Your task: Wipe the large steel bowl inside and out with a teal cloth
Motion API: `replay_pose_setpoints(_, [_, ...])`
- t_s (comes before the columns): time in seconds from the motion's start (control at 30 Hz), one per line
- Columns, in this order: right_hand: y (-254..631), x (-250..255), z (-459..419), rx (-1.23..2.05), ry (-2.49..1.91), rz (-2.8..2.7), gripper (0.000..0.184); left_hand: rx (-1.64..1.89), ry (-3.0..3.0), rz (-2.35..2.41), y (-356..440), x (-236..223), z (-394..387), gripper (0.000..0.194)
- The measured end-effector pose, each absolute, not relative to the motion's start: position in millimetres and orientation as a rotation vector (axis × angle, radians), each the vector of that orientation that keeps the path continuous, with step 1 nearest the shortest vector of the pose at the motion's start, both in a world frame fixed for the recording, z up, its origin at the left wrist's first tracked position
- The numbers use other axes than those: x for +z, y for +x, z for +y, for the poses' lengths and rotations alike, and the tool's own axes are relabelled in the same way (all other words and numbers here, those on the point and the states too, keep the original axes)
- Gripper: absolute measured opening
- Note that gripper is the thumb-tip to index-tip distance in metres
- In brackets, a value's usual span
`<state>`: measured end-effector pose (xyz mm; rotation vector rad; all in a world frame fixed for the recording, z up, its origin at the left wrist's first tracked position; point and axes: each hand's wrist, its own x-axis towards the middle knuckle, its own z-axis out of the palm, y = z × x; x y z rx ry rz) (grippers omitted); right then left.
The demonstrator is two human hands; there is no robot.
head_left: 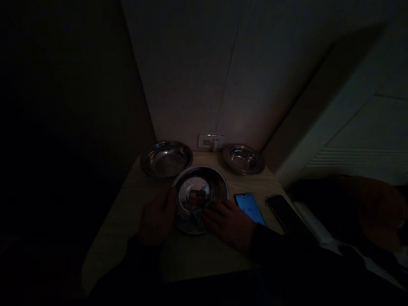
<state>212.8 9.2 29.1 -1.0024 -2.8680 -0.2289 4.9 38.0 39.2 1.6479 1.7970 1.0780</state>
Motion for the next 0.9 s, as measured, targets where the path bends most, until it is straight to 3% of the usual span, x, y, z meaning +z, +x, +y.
replay_pose_setpoints(0.37, [187.2, -2.0, -1.7, -0.327, -0.922, -2.539, 0.027, 1.090, 1.600, 1.687, 10.0, 61.9, 41.9, 0.042])
replay_pose_setpoints(0.53, [191.3, 7.0, 0.5, -0.272, -1.038, -2.444, 0.032, 1.152, 1.523, 1.586, 15.2, 36.1, 28.9, 0.051])
replay_pose_setpoints(0.7, [179.9, 1.1, -1.7, -0.273, -1.056, -2.419, 0.028, 1.233, 1.442, 1.599, 27.7, 2.4, 24.8, 0.045])
replay_pose_setpoints(0.9, [192.5, 10.1, 2.3, -0.089, -1.140, -2.596, 0.039, 1.248, 1.343, 1.516, 21.2, -7.8, 27.2, 0.043])
